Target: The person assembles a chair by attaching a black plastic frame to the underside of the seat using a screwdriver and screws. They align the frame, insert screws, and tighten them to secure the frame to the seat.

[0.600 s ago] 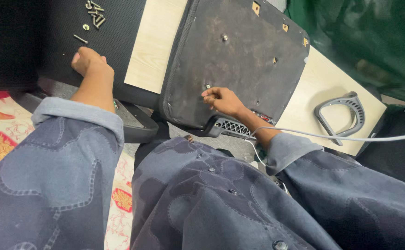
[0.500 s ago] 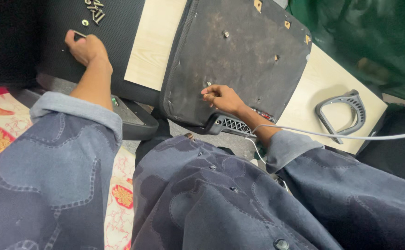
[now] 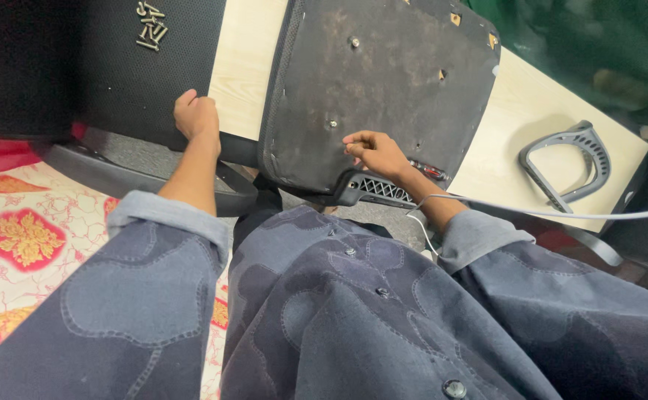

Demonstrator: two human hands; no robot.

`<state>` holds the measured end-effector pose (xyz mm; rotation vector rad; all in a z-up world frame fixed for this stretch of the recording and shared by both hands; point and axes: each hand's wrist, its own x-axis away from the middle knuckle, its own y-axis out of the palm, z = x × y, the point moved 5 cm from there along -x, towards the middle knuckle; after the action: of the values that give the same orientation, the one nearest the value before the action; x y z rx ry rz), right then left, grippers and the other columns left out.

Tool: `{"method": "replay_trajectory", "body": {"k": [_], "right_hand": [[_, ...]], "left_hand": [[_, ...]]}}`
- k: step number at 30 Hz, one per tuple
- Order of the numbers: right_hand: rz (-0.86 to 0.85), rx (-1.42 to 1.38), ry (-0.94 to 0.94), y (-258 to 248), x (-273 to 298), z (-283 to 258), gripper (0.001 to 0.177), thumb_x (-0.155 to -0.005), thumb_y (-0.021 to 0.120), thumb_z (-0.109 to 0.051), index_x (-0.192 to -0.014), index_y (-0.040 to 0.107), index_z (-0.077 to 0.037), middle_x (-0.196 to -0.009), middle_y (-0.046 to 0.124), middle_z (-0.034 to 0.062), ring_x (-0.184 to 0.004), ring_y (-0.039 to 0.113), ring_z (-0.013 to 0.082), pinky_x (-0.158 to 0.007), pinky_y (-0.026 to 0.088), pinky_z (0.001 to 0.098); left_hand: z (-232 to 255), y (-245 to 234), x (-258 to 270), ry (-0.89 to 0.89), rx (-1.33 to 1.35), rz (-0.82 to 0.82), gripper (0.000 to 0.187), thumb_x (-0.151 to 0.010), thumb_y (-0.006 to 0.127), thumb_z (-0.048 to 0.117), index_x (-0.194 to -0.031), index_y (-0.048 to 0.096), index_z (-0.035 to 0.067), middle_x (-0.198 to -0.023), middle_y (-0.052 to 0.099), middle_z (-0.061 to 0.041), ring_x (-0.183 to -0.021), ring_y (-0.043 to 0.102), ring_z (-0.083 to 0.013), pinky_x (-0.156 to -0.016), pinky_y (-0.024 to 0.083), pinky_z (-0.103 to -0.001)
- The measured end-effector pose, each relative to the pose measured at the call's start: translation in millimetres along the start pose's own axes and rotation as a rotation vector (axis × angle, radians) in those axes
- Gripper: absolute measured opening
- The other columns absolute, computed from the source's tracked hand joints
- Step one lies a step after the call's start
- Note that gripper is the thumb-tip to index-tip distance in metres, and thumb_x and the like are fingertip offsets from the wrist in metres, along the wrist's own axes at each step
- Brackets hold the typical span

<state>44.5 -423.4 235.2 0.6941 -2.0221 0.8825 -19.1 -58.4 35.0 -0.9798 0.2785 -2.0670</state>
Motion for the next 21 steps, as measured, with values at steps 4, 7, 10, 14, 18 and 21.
{"method": "replay_trajectory", "body": {"k": [4, 7, 10, 14, 18, 21], "right_hand": [[-0.003, -0.123, -0.024, -3, 16, 38, 0.034, -0.096, 0.062, -0.019, -0.126, 0.067, -0.004, -0.103, 0.076, 0.0022, -0.081, 0.066, 0.0083, -0.071, 0.055, 0.0229], [-0.008, -0.137, -0.029, -4, 29, 68, 0.034, -0.096, 0.063, -0.019, -0.127, 0.067, -0.004, -0.1, 0.075, 0.0019, -0.081, 0.066, 0.0082, -0.067, 0.053, 0.0229], [-0.015, -0.179, -0.017, -4, 42, 96, 0.034, -0.096, 0.064, -0.019, -0.126, 0.068, -0.004, -0.098, 0.074, 0.0011, -0.08, 0.064, 0.0083, -0.064, 0.052, 0.0234], [0.015, -0.186, 0.014, -8, 60, 138, 0.034, -0.094, 0.066, -0.02, -0.124, 0.069, -0.004, -0.093, 0.073, 0.002, -0.078, 0.065, 0.008, -0.063, 0.052, 0.0235], [0.02, -0.189, 0.068, -14, 67, 190, 0.034, -0.092, 0.067, -0.021, -0.123, 0.069, -0.005, -0.094, 0.074, 0.0022, -0.077, 0.067, 0.0087, -0.063, 0.056, 0.0259], [0.095, -0.372, 0.256, -18, 71, 241, 0.034, -0.091, 0.065, -0.022, -0.117, 0.074, -0.002, -0.094, 0.076, 0.0037, -0.079, 0.07, 0.0149, -0.068, 0.061, 0.0306]], "left_hand": [[-15, -16, 32, 0.076, -0.109, 0.191, 0.05, -0.074, 0.067, 0.011, -0.123, 0.065, -0.001, -0.121, 0.065, -0.02, -0.111, 0.065, -0.0325, -0.097, 0.051, -0.04], [-20, -23, 65, -0.048, -0.065, 0.174, 0.05, -0.074, 0.065, 0.012, -0.123, 0.064, -0.001, -0.121, 0.065, -0.021, -0.111, 0.065, -0.0325, -0.096, 0.051, -0.04], [-17, -19, 103, -0.185, -0.026, 0.041, 0.049, -0.078, 0.065, 0.016, -0.124, 0.066, 0.0, -0.124, 0.067, -0.018, -0.113, 0.067, -0.0311, -0.1, 0.052, -0.039], [-4, -3, 156, -0.15, -0.038, -0.137, 0.051, -0.079, 0.072, 0.025, -0.125, 0.068, 0.004, -0.128, 0.066, -0.015, -0.118, 0.064, -0.0299, -0.103, 0.049, -0.038], [8, 4, 204, 0.065, -0.186, -0.034, 0.06, -0.084, 0.073, 0.033, -0.132, 0.057, 0.002, -0.133, 0.057, -0.018, -0.123, 0.059, -0.0324, -0.105, 0.047, -0.042], [-2, 9, 243, 0.0, -0.247, 0.057, 0.065, -0.088, 0.072, 0.039, -0.139, 0.051, 0.005, -0.14, 0.052, -0.018, -0.13, 0.052, -0.0369, -0.106, 0.044, -0.047]]}}
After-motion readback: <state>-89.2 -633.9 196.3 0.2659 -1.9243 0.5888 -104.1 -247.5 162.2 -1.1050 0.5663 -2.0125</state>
